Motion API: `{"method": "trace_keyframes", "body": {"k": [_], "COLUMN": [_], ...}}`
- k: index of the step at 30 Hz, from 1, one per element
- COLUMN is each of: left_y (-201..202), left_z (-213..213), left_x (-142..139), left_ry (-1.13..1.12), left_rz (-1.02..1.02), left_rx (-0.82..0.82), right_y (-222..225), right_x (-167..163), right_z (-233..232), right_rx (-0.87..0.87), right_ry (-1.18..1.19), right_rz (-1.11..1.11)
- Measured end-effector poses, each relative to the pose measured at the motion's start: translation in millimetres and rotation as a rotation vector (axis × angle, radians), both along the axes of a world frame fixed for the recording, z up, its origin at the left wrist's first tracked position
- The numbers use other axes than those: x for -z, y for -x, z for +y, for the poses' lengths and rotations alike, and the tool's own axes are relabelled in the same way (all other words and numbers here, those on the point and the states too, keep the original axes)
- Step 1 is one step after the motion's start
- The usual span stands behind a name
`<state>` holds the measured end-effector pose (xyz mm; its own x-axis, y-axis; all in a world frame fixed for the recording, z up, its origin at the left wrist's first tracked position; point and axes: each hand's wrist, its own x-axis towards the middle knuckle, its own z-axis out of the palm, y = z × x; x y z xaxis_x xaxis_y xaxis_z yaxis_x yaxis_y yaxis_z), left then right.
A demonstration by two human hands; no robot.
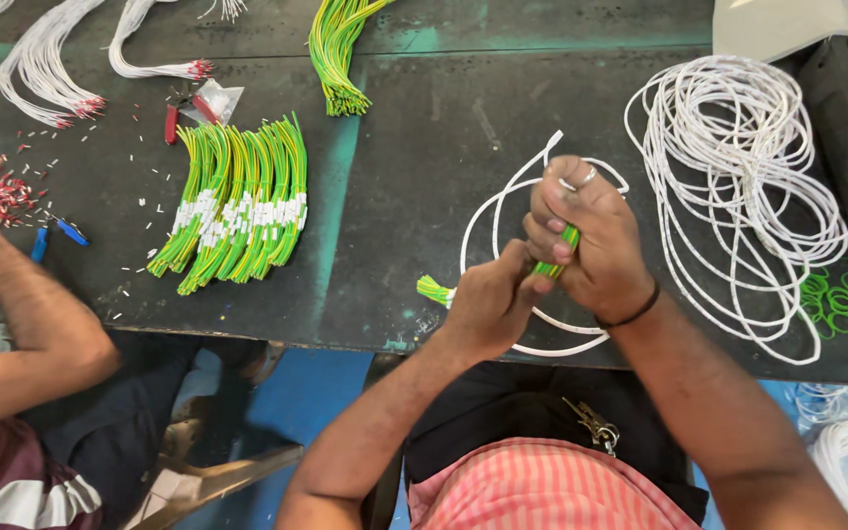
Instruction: The person gathers a bundle of green and yellow insulated wires, aligns their ends, and wraps a white fastening band around the middle of the bundle by hand. They place the finished bundle with a stack of similar bundles on the workbench and repeat the process with more wires.
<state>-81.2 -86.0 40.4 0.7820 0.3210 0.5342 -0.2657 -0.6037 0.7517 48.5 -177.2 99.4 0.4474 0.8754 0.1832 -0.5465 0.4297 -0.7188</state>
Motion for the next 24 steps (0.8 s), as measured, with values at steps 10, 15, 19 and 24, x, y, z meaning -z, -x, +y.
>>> {"method": "trace_keyframes", "body": {"k": [10,15,19,24], "left_y": [16.4,10.1,4.7,-2.2], "left_z": [16.7,28.1,20.5,15.9], "left_x": [-7.9,-6.2,10.4,30.2], "left_ry": [-0.254,-0.319,-0.185,-0.084], "left_rz": [0.051,-0.059,0.045,0.041], "left_rx": [0.010,0.090,-0.067,-0.138], "right_y": [-3.1,-33.8,-29.9,-3.7], "right_x": [-32.9,-46.8,-30.0,1.4], "right_z": [-1.6,-10.8,-9.6,6.1], "right_rx": [0.123,-0.027,-0.083,0.177], "right_ry": [0.087,-0.063,-0.185,-0.113], "right_rz": [-0.059,0.093,0.029,-0.266]}}
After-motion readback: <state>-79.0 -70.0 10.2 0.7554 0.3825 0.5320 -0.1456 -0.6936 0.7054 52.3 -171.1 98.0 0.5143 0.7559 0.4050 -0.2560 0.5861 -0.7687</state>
